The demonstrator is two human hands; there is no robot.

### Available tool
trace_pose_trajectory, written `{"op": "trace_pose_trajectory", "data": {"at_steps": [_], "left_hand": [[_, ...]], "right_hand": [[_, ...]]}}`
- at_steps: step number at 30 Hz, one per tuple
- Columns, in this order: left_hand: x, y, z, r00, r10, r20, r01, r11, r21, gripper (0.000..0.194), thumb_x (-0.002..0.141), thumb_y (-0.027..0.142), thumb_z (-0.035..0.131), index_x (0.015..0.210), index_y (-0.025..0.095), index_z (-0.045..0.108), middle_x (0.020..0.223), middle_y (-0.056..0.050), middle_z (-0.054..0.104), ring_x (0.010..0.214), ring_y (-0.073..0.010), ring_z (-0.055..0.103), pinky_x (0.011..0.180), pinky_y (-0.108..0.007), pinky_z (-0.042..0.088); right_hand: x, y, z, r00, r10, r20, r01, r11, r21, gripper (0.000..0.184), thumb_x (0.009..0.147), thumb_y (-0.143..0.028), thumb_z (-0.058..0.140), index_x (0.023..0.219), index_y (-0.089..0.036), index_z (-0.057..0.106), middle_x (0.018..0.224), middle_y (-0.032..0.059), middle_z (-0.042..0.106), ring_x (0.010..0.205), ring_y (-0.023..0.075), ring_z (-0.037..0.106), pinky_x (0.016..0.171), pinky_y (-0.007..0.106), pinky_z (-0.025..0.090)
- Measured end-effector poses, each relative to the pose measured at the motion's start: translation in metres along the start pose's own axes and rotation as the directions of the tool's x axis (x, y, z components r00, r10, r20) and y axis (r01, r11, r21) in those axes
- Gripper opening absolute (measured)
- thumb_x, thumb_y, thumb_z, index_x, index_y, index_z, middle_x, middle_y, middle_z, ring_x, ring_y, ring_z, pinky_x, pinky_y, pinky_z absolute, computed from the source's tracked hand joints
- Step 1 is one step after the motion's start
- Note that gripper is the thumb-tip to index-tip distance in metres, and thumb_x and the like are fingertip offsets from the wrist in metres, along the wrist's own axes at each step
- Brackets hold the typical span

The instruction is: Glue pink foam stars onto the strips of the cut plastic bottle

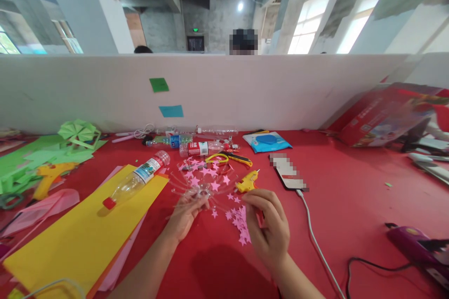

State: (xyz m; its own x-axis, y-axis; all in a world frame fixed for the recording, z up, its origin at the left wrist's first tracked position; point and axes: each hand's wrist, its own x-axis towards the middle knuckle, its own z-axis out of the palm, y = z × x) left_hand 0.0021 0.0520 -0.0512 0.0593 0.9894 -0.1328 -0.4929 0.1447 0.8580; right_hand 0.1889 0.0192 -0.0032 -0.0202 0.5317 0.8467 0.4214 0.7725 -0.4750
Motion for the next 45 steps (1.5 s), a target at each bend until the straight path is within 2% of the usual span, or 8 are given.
{"op": "trace_pose_trajectory", "data": {"at_steps": [4, 7, 14, 24, 28, 31, 34, 45], "left_hand": [[-0.001, 0.004, 0.001, 0.999, 0.04, -0.015, -0.04, 0.999, -0.008, 0.027, 0.063, 0.021, 0.079, 0.085, 0.017, 0.063, 0.077, 0.001, 0.066, 0.06, -0.0071, 0.055, 0.063, -0.021, 0.044], [-0.002, 0.008, 0.002, 0.998, 0.055, -0.025, -0.055, 0.998, -0.017, 0.029, 0.062, 0.021, 0.078, 0.085, 0.017, 0.06, 0.079, 0.001, 0.066, 0.06, -0.0069, 0.055, 0.062, -0.021, 0.043], [-0.003, 0.006, 0.004, 0.998, 0.053, -0.027, -0.054, 0.998, -0.032, 0.03, 0.061, 0.02, 0.079, 0.083, 0.018, 0.059, 0.075, 0.002, 0.065, 0.06, -0.0069, 0.054, 0.063, -0.021, 0.043], [-0.004, 0.0, 0.007, 0.999, 0.006, -0.037, -0.006, 1.0, 0.018, 0.029, 0.056, 0.021, 0.081, 0.077, 0.017, 0.062, 0.067, 0.003, 0.062, 0.057, -0.0082, 0.053, 0.061, -0.023, 0.041], [-0.005, 0.001, 0.01, 1.0, 0.0, -0.003, 0.001, 1.0, 0.021, 0.029, 0.055, 0.02, 0.082, 0.074, 0.018, 0.06, 0.068, 0.003, 0.062, 0.056, -0.0081, 0.053, 0.061, -0.022, 0.041], [-0.005, 0.002, 0.01, 1.0, -0.006, 0.007, 0.006, 0.999, 0.044, 0.029, 0.057, 0.021, 0.081, 0.076, 0.018, 0.06, 0.067, 0.003, 0.061, 0.054, -0.008, 0.052, 0.059, -0.022, 0.04], [-0.005, 0.001, 0.009, 1.0, -0.013, 0.007, 0.012, 0.999, 0.042, 0.03, 0.057, 0.022, 0.081, 0.078, 0.019, 0.061, 0.067, 0.003, 0.061, 0.056, -0.0088, 0.053, 0.059, -0.022, 0.041], [-0.005, 0.001, 0.008, 1.0, -0.021, 0.005, 0.02, 0.999, 0.044, 0.028, 0.057, 0.022, 0.081, 0.078, 0.018, 0.063, 0.066, 0.004, 0.061, 0.059, -0.0078, 0.053, 0.062, -0.02, 0.043]], "right_hand": [[0.009, 0.004, -0.001, 0.959, -0.045, 0.28, 0.03, 0.998, 0.059, 0.029, 0.078, -0.004, 0.043, 0.098, -0.019, 0.059, 0.085, 0.0075, 0.06, 0.077, 0.019, 0.058, 0.064, 0.031, 0.049], [0.008, 0.002, 0.005, 0.926, -0.108, 0.361, 0.107, 0.994, 0.022, 0.028, 0.08, -0.006, 0.046, 0.1, -0.019, 0.059, 0.083, 0.007, 0.062, 0.072, 0.0189, 0.057, 0.062, 0.031, 0.048], [0.0, -0.002, 0.014, 0.93, -0.116, 0.35, 0.122, 0.993, 0.004, 0.015, 0.089, -0.01, 0.047, 0.091, -0.018, 0.06, 0.082, 0.0066, 0.064, 0.071, 0.0167, 0.058, 0.062, 0.028, 0.049], [-0.004, -0.006, 0.013, 0.944, -0.171, 0.283, 0.15, 0.984, 0.096, 0.022, 0.089, -0.005, 0.045, 0.1, -0.019, 0.057, 0.088, 0.008, 0.068, 0.079, 0.0171, 0.064, 0.066, 0.027, 0.053], [-0.006, -0.007, 0.016, 0.956, -0.087, 0.279, 0.047, 0.988, 0.146, 0.02, 0.089, -0.006, 0.046, 0.098, -0.019, 0.057, 0.09, 0.0086, 0.068, 0.085, 0.0165, 0.066, 0.07, 0.025, 0.054], [-0.006, -0.008, 0.019, 0.959, -0.009, 0.282, -0.034, 0.988, 0.149, 0.016, 0.09, -0.01, 0.046, 0.095, -0.019, 0.058, 0.084, 0.0064, 0.068, 0.076, 0.0149, 0.067, 0.066, 0.023, 0.054], [-0.008, -0.009, 0.022, 0.969, 0.006, 0.248, -0.033, 0.994, 0.108, 0.014, 0.091, -0.013, 0.047, 0.096, -0.02, 0.06, 0.078, 0.0049, 0.069, 0.067, 0.0146, 0.066, 0.06, 0.022, 0.053], [-0.009, -0.008, 0.022, 0.975, -0.011, 0.222, -0.012, 0.994, 0.105, 0.015, 0.09, -0.011, 0.049, 0.096, -0.019, 0.06, 0.082, 0.0056, 0.069, 0.075, 0.0157, 0.067, 0.067, 0.024, 0.055]]}}
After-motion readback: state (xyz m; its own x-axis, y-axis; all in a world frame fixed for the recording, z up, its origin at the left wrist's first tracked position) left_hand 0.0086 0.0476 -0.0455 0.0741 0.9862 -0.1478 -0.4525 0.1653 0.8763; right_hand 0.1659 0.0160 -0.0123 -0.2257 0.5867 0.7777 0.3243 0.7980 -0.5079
